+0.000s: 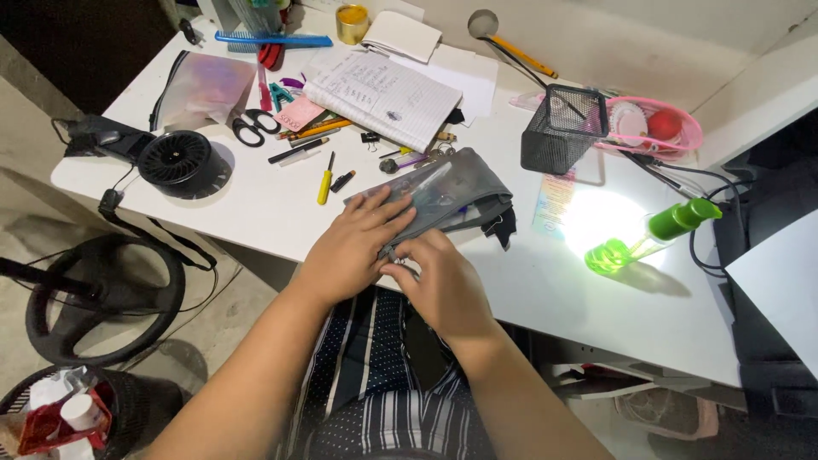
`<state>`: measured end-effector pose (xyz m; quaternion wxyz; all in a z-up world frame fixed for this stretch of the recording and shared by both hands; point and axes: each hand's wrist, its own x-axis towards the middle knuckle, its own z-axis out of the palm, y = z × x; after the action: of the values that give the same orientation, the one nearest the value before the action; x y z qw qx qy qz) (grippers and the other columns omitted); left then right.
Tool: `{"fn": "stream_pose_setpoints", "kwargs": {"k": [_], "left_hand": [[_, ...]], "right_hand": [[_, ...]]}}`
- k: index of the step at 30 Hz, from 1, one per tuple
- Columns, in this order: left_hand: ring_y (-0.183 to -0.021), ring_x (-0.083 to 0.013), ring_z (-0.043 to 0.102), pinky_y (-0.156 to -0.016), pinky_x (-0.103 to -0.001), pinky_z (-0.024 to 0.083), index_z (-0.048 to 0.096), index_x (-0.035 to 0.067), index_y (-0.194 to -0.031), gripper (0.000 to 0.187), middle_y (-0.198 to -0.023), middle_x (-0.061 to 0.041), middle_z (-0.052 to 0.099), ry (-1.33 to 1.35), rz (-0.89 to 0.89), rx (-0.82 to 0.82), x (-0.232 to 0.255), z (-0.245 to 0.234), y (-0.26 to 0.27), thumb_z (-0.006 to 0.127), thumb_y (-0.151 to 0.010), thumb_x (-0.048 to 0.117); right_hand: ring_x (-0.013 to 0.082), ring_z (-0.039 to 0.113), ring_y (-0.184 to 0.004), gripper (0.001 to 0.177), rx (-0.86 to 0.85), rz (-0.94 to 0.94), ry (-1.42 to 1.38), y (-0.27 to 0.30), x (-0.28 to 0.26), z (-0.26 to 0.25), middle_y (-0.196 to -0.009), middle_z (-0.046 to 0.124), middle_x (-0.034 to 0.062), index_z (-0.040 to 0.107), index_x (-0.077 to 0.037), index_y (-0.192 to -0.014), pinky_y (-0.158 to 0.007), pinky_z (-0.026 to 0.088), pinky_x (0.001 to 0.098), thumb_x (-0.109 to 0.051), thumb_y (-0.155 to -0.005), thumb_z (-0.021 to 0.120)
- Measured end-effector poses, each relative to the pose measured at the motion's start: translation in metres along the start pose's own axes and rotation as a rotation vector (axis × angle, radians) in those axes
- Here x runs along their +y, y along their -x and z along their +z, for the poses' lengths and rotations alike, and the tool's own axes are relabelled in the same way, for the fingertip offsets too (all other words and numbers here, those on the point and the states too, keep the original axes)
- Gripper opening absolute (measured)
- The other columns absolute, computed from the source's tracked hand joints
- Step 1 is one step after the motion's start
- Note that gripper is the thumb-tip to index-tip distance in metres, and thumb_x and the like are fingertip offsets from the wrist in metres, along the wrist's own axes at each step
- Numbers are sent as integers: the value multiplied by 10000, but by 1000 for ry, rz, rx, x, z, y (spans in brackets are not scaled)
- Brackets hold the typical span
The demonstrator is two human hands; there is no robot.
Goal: The person flips through a notebook and opens a pencil case to remove a keychain and small items. They then empty a mesh cup and organize the desk by placing pens and pencils into the cup and the pencil case.
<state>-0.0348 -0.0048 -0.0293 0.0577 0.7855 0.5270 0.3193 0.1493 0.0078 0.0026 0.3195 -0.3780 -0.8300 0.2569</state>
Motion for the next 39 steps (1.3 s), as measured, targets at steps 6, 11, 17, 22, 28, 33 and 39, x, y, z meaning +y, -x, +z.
{"fn": "stream_pose_setpoints", "kwargs": {"k": [6, 11, 17, 22, 28, 33, 39], "left_hand": [[-1489, -336, 337, -1204, -548, 234, 565, 111, -1425, 617, -1543, -92, 480, -30, -6, -52, 3, -2, 0, 706, -824, 121], [-1489, -341, 296, -1189, -557, 218, 595, 133, -1403, 562, -1592, -101, 424, -42, -24, -97, 5, -2, -4, 664, -847, 87], [-1496, -340, 310, -1211, -548, 217, 626, 242, -1385, 578, -1583, -65, 440, -66, -55, -103, 2, 1, -4, 662, -836, 68], [-1503, -327, 339, -1227, -540, 217, 625, 274, -1397, 597, -1573, -33, 479, 16, 30, -100, -4, 3, 4, 650, -840, 60], [-1484, -283, 424, -1224, -512, 282, 714, 273, -1317, 507, -1522, 9, 577, 62, 104, -152, -3, -2, 3, 671, -828, 145], [-1430, -344, 436, -1181, -544, 279, 776, 201, -1137, 438, -1390, -30, 637, 196, 118, -208, 2, -9, -5, 817, -784, 456], [-1431, -347, 443, -1197, -564, 252, 816, 174, -965, 290, -1263, -22, 719, 251, 171, -275, 2, 7, -34, 801, -746, 365]], "right_hand": [[345, 701, -809, 207, -38, 55, 19, 1, -4, -5, -916, 708, 104, 759, -75, -960, -716, 545, 413, -257, -951, 659], [344, 695, -822, 218, 14, 140, 170, -9, 12, -11, -935, 709, 105, 753, -85, -941, -725, 542, 437, -273, -955, 645], [315, 693, -933, 167, 126, -51, 437, -11, 54, -23, -1007, 709, 96, 731, -101, -988, -797, 552, 423, -229, -980, 624], [342, 643, -859, 229, 329, 338, 334, -18, 78, -61, -924, 669, 119, 701, -63, -939, -770, 501, 454, -266, -1006, 621], [348, 633, -830, 235, 286, 500, 383, -20, 67, -67, -896, 659, 125, 686, -54, -912, -746, 485, 461, -269, -986, 625], [341, 659, -877, 171, 384, 351, 372, -34, 61, -65, -943, 674, 129, 667, -83, -1051, -765, 502, 458, -226, -960, 643], [358, 675, -961, 149, 232, 138, 442, -99, 79, -51, -1007, 694, 148, 770, -162, -1019, -825, 528, 465, -240, -916, 696]]}}
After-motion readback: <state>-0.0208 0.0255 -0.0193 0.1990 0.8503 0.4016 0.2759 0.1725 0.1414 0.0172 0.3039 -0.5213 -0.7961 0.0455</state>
